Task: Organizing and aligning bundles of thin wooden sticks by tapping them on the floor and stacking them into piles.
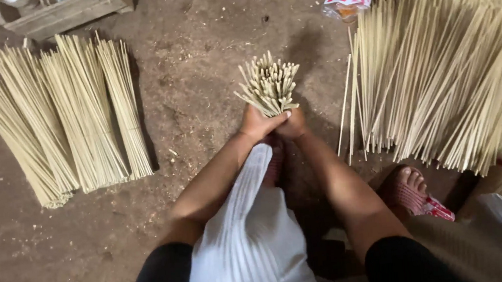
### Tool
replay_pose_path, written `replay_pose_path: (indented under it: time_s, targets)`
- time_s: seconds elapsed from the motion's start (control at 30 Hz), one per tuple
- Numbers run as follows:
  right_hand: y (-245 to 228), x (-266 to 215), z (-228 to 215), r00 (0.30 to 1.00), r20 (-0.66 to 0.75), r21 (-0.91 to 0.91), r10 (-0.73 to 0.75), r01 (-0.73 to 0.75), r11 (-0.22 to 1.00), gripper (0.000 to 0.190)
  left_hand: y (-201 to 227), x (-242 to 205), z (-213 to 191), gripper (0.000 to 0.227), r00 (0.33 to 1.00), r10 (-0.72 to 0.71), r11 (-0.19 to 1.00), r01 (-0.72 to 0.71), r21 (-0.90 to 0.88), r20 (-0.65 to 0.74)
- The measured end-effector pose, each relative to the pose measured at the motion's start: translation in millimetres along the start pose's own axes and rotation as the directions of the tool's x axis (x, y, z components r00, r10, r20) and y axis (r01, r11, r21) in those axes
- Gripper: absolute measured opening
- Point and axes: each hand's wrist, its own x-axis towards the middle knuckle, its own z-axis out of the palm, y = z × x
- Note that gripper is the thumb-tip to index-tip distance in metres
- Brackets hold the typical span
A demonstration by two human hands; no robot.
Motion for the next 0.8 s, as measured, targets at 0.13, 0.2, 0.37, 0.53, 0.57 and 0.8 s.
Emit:
replay_pose_path:
  time_s: [0.13, 0.2, 0.37, 0.53, 0.57, 0.8]
  targets:
    - [12, -8, 6, 0.998, 0.043, -0.019, -0.034, 0.035, 0.999, 0.059, -16, 3, 1, 0.075, 0.983, -0.176, 0.984, 0.175, -0.028, -0.043]
    - [-24, -28, -6, 0.996, 0.063, -0.057, -0.059, 0.063, 0.996, 0.058, 11, -5, -8, 0.063, 0.969, -0.247, 0.965, 0.245, -0.093, -0.016]
    - [-93, -70, -47, 0.902, 0.389, 0.359, 0.188, -0.336, 0.871, 0.055, 36, -32, -32, 0.099, 0.756, -0.587, 0.679, 0.655, -0.331, 0.291]
    - [-50, -46, -58, 0.821, 0.480, -0.024, 0.310, -0.341, 0.940, 0.056, -72, -12, 7, 0.086, 0.782, -0.601, 0.637, 0.594, -0.492, 0.166]
    - [-37, -45, -59, 0.828, 0.379, -0.057, 0.413, -0.425, 0.904, 0.061, -92, -12, 15, 0.083, 0.837, -0.532, 0.691, 0.517, -0.505, 0.128]
    - [-21, -31, -29, 0.920, 0.082, 0.394, 0.383, -0.383, 0.835, 0.017, -68, -29, -1, 0.066, 0.880, -0.461, 0.814, 0.472, -0.338, 0.117]
